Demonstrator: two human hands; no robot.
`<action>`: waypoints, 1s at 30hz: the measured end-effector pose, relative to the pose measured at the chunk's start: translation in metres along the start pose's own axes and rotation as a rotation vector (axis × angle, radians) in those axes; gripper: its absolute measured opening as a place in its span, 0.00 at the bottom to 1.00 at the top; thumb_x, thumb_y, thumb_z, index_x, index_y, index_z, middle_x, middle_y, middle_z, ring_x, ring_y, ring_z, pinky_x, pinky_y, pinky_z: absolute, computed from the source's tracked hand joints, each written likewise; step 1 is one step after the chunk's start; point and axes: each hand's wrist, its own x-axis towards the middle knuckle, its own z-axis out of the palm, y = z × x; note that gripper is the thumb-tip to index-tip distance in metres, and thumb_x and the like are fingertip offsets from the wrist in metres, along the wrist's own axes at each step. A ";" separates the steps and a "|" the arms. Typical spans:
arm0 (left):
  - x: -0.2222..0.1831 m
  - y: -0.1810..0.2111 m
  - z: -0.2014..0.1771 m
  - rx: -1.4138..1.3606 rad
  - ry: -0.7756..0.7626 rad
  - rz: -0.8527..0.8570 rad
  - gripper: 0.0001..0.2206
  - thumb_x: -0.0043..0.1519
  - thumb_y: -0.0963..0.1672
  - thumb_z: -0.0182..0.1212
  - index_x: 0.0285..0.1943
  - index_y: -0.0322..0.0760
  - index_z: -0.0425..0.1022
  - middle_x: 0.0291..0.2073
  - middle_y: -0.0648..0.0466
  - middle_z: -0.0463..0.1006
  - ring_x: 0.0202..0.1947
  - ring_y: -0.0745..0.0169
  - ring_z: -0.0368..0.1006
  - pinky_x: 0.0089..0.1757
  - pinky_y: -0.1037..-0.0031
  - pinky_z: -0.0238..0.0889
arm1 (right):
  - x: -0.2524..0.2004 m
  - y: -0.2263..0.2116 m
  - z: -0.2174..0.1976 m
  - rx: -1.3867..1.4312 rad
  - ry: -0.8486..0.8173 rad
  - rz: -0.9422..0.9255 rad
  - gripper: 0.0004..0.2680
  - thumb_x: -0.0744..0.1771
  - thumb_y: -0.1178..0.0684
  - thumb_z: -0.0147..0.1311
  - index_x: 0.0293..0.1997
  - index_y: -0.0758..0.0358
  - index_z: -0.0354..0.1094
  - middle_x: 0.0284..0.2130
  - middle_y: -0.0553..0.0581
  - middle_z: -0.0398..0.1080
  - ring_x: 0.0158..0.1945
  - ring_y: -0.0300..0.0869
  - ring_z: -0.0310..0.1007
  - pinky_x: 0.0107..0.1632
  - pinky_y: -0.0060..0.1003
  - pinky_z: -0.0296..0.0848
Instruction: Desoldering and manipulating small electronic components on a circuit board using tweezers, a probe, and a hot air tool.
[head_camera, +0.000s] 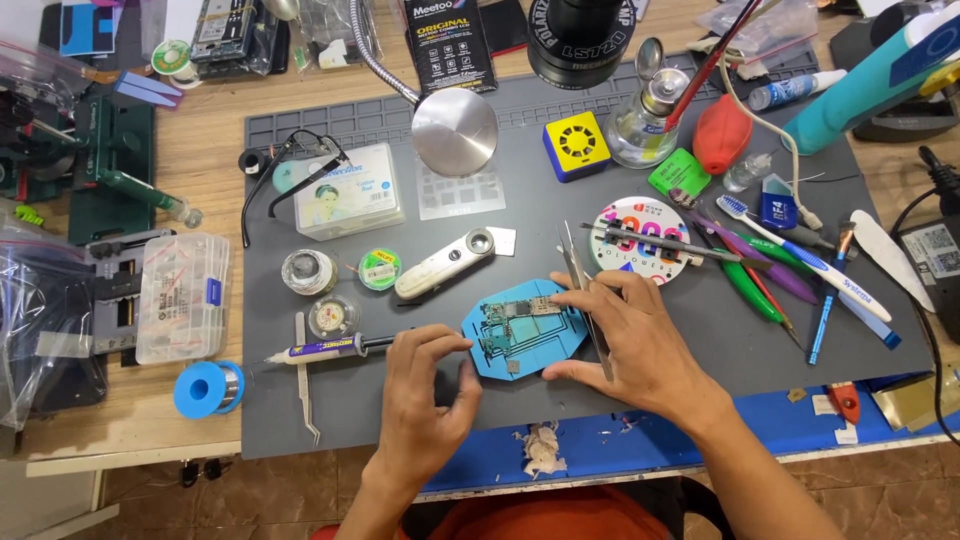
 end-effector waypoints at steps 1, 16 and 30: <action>0.001 -0.002 -0.003 0.017 0.042 0.021 0.13 0.61 0.37 0.63 0.53 0.38 0.72 0.46 0.50 0.75 0.47 0.53 0.71 0.50 0.64 0.63 | 0.000 -0.001 -0.001 0.005 -0.003 0.004 0.34 0.59 0.28 0.69 0.67 0.50 0.59 0.68 0.48 0.68 0.59 0.50 0.61 0.62 0.51 0.63; 0.011 -0.021 -0.039 0.186 0.273 -0.001 0.07 0.65 0.36 0.62 0.50 0.35 0.75 0.46 0.50 0.79 0.48 0.53 0.74 0.52 0.63 0.64 | -0.022 -0.007 -0.025 0.161 0.437 -0.087 0.16 0.74 0.48 0.41 0.67 0.66 0.64 0.36 0.53 0.75 0.43 0.45 0.69 0.54 0.42 0.70; 0.005 -0.032 -0.025 0.254 0.289 0.044 0.05 0.67 0.36 0.62 0.50 0.31 0.78 0.46 0.46 0.80 0.48 0.46 0.75 0.54 0.58 0.64 | -0.047 0.017 -0.032 -0.207 0.058 0.232 0.12 0.69 0.40 0.56 0.48 0.56 0.70 0.38 0.54 0.71 0.40 0.49 0.69 0.41 0.45 0.70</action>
